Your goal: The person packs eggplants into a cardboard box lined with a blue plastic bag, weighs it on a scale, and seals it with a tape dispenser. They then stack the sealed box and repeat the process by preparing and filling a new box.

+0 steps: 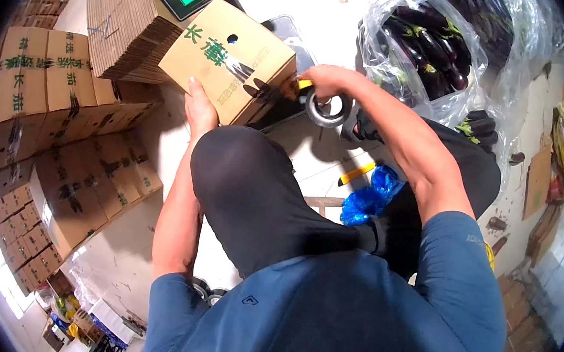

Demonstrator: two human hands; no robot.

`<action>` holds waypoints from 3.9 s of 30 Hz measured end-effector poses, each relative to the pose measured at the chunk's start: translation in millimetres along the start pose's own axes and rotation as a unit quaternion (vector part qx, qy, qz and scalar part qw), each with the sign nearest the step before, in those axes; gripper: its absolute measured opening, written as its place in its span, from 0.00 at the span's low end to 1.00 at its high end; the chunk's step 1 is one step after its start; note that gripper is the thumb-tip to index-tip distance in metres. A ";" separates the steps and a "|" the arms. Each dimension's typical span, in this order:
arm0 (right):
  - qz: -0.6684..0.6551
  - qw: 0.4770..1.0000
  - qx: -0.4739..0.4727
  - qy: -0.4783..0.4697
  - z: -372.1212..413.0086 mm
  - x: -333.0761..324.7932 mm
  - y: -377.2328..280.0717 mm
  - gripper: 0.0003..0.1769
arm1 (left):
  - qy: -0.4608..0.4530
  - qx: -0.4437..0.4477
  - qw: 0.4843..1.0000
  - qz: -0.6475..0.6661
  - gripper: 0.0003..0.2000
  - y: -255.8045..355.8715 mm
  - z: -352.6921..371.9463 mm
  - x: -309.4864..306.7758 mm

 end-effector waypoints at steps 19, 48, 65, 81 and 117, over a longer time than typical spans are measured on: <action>-0.308 0.921 0.218 0.099 6.1 220.3 58.7 0.32 | -0.024 -0.053 0.998 0.034 0.26 8.6 -2.4 1.4; -0.688 0.697 0.165 -0.118 -107.6 79.6 25.1 0.30 | -0.027 0.020 0.998 0.048 0.57 -17.8 -19.7 -114.1; -0.504 0.856 0.032 0.110 41.6 -107.1 -172.0 0.26 | 0.301 0.038 0.929 0.213 0.24 -49.9 86.6 -282.9; -0.207 0.809 -0.539 0.114 250.7 -255.2 -705.5 0.23 | 0.499 0.249 0.738 0.381 0.32 129.8 156.7 -635.2; -0.303 0.951 -0.038 -0.055 54.0 -74.3 -299.4 0.27 | 0.478 -0.111 0.841 0.226 0.48 -247.2 109.7 -646.5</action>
Point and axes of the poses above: each hand's wrist, its own z-axis away from the middle knuckle, its own x-axis out of the palm, y = z × x, the point moved 10 cm from there along -z, towards the middle knuckle, and after that the axes turned 13 degrees about x, right-handed, at the moved point
